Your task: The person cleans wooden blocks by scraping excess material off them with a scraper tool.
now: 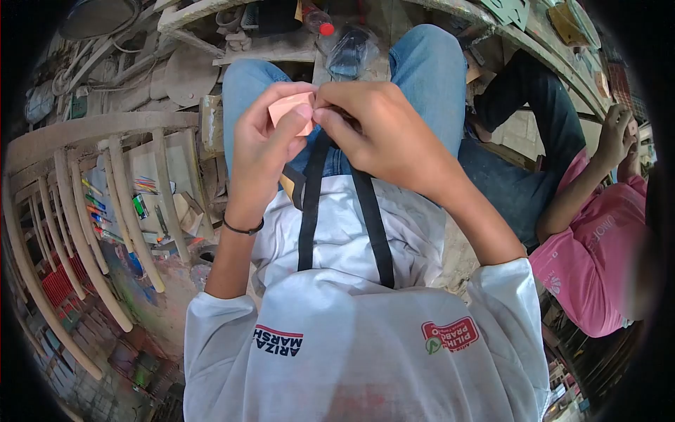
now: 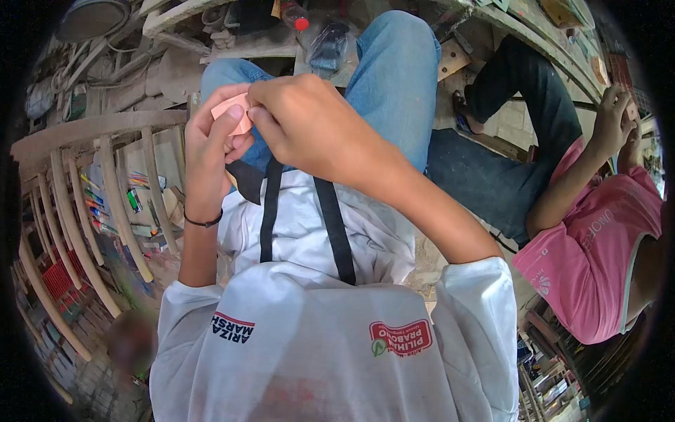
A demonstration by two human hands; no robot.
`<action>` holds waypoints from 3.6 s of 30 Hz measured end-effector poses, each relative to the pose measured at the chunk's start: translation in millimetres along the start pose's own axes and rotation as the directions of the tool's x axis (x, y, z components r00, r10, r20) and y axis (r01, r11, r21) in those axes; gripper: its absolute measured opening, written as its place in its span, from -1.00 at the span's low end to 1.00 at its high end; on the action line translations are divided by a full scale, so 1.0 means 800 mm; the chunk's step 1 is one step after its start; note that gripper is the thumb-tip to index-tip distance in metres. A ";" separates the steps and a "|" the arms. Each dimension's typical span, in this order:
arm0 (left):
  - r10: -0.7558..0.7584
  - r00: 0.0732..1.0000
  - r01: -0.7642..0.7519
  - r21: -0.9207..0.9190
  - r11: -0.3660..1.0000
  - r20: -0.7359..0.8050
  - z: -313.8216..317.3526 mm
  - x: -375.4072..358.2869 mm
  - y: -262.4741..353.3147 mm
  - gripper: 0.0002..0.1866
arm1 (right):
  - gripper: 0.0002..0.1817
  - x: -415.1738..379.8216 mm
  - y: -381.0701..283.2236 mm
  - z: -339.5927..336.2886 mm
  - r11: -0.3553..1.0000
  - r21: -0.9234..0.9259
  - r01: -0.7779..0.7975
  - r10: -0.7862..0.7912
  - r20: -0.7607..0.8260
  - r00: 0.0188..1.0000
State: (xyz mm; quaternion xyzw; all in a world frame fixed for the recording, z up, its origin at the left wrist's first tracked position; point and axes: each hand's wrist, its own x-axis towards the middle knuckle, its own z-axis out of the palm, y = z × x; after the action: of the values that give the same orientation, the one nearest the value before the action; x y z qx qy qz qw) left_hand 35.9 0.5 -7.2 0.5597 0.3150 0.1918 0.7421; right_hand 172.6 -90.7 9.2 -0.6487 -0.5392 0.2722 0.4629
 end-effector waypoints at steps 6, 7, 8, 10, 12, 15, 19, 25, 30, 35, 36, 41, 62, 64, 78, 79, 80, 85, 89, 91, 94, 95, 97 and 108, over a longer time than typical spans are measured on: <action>-0.073 0.997 0.073 -0.258 0.963 0.009 0.005 0.001 -0.001 -0.69 | -0.95 -0.004 -0.001 0.008 0.966 -0.151 0.211 -0.207 0.044 0.977; -0.060 0.998 0.053 -0.272 0.961 -0.018 0.007 0.003 -0.001 -0.67 | -0.91 -0.003 -0.002 0.009 0.957 -0.199 0.210 -0.207 0.036 0.978; -0.044 0.998 0.030 -0.286 0.958 -0.045 0.008 0.006 -0.001 -0.65 | -0.87 -0.001 -0.003 0.009 0.946 -0.248 0.210 -0.210 0.028 0.977; -0.067 0.998 0.066 -0.317 0.946 0.006 -0.001 0.009 -0.005 -0.62 | -0.85 0.002 -0.005 0.008 0.935 -0.258 0.244 -0.245 0.031 0.969; -0.100 0.993 0.115 -0.342 0.933 0.063 -0.003 0.008 -0.004 -0.58 | -0.83 0.003 -0.004 0.010 0.927 -0.264 0.267 -0.269 0.029 0.963; -0.103 0.992 0.090 -0.161 0.983 -0.075 0.003 0.006 0.001 -0.52 | -0.89 0.001 0.002 0.013 0.933 -0.239 0.268 -0.272 0.015 0.962; -0.152 0.985 0.136 -0.169 0.976 -0.082 -0.002 0.003 0.002 -0.56 | -0.87 0.001 0.002 0.020 0.909 -0.318 0.269 -0.280 0.011 0.960; -0.129 0.973 0.093 -0.186 0.978 -0.190 0.013 -0.006 0.004 -0.57 | -0.86 0.001 -0.010 0.017 0.904 -0.341 0.259 -0.242 0.094 0.966; 0.093 0.942 -0.098 -0.001 0.995 -0.324 0.024 -0.008 -0.006 -0.57 | -0.95 0.008 -0.009 0.013 0.969 -0.139 0.202 -0.194 0.069 0.979; 0.551 0.806 -0.377 0.528 0.761 -0.218 0.018 -0.008 -0.013 -0.48 | -0.83 0.010 -0.022 -0.002 0.562 0.564 -0.605 0.457 0.398 0.796; 0.544 0.812 -0.376 0.525 0.764 -0.210 0.017 -0.015 -0.015 -0.48 | -0.83 0.009 -0.019 -0.014 0.266 0.662 -0.701 0.372 0.601 0.708; 0.594 0.804 -0.495 0.531 0.688 -0.021 0.007 -0.021 -0.010 -0.48 | -0.80 -0.003 -0.024 -0.014 0.051 0.674 -0.737 0.329 0.685 0.650; 0.000 0.998 -0.022 -0.382 0.924 -0.057 0.008 -0.015 0.003 -0.71 | -0.85 -0.011 -0.020 0.002 1.000 0.002 0.004 -0.004 -0.042 0.999; 0.033 0.993 -0.066 -0.298 0.952 -0.116 0.008 -0.016 0.004 -0.71 | -0.86 -0.012 -0.021 0.005 1.000 0.016 -0.016 0.016 -0.055 0.998; -0.130 0.991 0.110 -0.340 0.934 -0.036 0.002 -0.014 0.018 -0.76 | -0.80 0.003 -0.010 0.000 0.877 -0.207 0.433 -0.440 0.013 0.898; -0.177 0.984 0.173 -0.378 0.910 0.022 0.000 -0.014 0.019 -0.77 | -0.80 0.007 -0.012 -0.002 0.859 -0.200 0.472 -0.471 0.053 0.880; -0.178 0.984 0.173 -0.379 0.909 0.022 -0.001 -0.014 0.020 -0.77 | -0.80 0.008 -0.012 -0.004 0.839 -0.191 0.509 -0.501 0.093 0.860; -0.208 0.978 0.194 -0.406 0.893 0.009 -0.004 -0.014 0.016 -0.78 | -0.81 0.009 -0.016 -0.003 0.900 -0.046 0.433 -0.429 0.077 0.900; -0.171 0.985 0.160 -0.334 0.929 -0.004 -0.001 -0.015 0.014 -0.77 | -0.84 0.012 -0.012 -0.009 0.938 0.031 0.346 -0.346 0.151 0.926; -0.145 0.988 0.121 -0.316 0.941 -0.055 -0.001 -0.015 0.013 -0.78 | -0.86 0.018 -0.011 -0.010 0.942 0.036 0.333 -0.335 0.166 0.928; -0.120 0.991 0.098 -0.296 0.950 -0.056 -0.005 -0.018 0.013 -0.77 | -0.87 0.019 -0.010 -0.008 0.951 0.027 0.309 -0.309 0.186 0.933; -0.121 0.991 0.098 -0.296 0.950 -0.057 -0.003 -0.017 0.012 -0.77 | -0.87 0.019 -0.010 -0.007 0.954 0.014 0.301 -0.298 0.190 0.935; -0.044 0.981 0.018 -0.135 0.991 -0.191 0.003 -0.016 0.007 -0.76 | -0.86 0.015 -0.007 0.006 0.938 -0.034 0.346 -0.338 0.149 0.929; 0.077 0.970 -0.086 -0.029 0.996 -0.231 0.008 -0.015 0.006 -0.75 | -0.84 0.009 -0.008 0.009 0.935 -0.094 0.343 -0.342 0.025 0.939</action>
State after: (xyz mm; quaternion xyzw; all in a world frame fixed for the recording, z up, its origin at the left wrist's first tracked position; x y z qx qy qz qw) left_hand 31.9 -10.7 1.4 0.5316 0.3717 0.2917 0.7029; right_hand 165.3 -81.4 13.2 -0.5652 -0.6586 0.1637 0.4690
